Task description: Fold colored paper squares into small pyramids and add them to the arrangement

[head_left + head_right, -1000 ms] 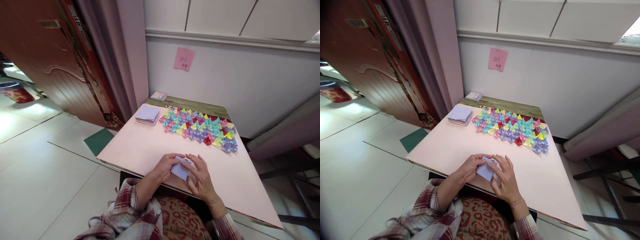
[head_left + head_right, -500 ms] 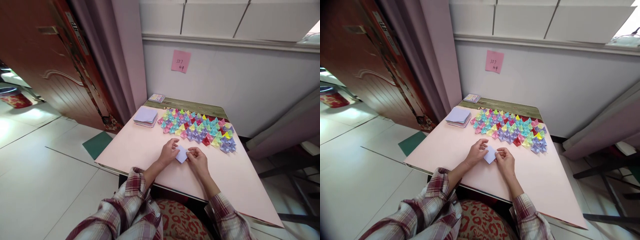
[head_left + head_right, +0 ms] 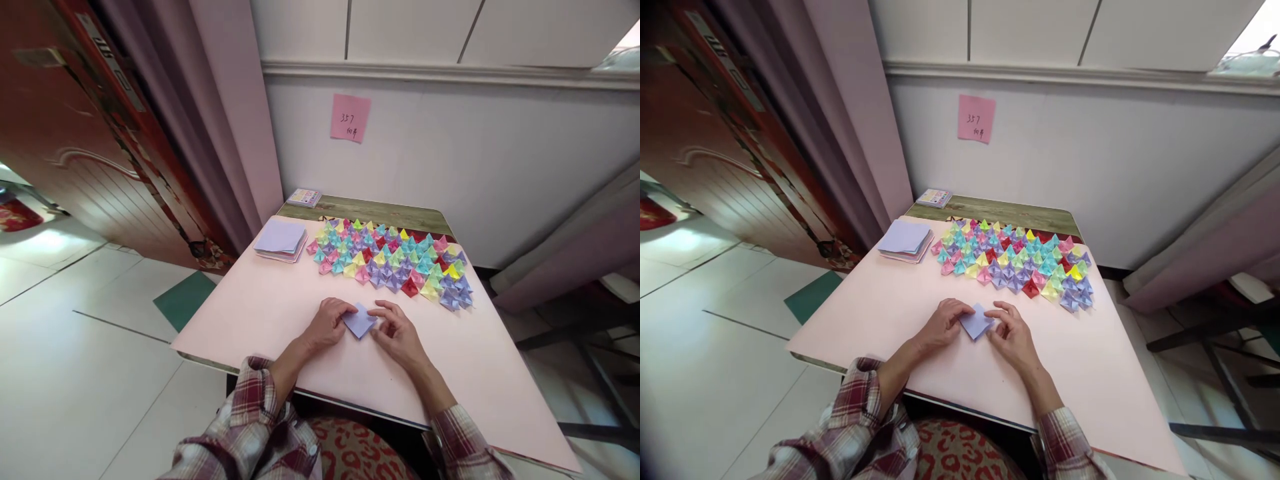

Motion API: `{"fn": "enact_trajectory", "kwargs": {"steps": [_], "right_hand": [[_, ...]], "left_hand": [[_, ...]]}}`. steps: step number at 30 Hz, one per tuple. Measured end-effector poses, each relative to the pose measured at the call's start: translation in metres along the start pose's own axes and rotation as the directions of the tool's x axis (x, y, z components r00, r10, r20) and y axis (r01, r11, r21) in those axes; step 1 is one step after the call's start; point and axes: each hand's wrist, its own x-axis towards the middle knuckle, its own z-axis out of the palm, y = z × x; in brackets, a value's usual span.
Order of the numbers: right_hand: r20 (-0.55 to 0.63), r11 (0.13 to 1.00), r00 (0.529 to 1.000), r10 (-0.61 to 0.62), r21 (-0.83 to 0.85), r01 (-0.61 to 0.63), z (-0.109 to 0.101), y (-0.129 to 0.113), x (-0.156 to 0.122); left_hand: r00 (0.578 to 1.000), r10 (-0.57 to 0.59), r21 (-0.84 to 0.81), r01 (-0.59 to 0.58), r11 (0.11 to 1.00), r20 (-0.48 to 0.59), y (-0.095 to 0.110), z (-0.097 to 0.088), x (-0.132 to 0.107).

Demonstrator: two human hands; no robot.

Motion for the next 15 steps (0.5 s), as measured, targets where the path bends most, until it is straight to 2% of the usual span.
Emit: {"fn": "enact_trajectory", "kwargs": {"steps": [4, 7, 11, 15], "right_hand": [[0.013, 0.997, 0.999, -0.04, -0.067, 0.041, 0.005, 0.0, 0.003], [-0.028, 0.992, 0.998, -0.06, -0.11, 0.056, 0.006, 0.002, 0.005], [-0.106, 0.983, 0.993, -0.044, -0.179, 0.024, 0.009, 0.003, 0.008], [-0.118, 0.978, 0.993, -0.02, -0.209, -0.005, 0.011, 0.001, 0.009]], "left_hand": [[1.0, -0.008, -0.014, 0.008, 1.0, 0.004, 0.003, -0.003, 0.0], [1.0, 0.007, -0.022, -0.007, 1.0, 0.004, 0.005, -0.004, 0.0], [1.0, 0.007, -0.02, -0.007, 1.0, 0.01, 0.008, -0.005, 0.001], [1.0, -0.012, -0.024, 0.012, 1.0, 0.001, 0.012, -0.006, 0.002]]}}
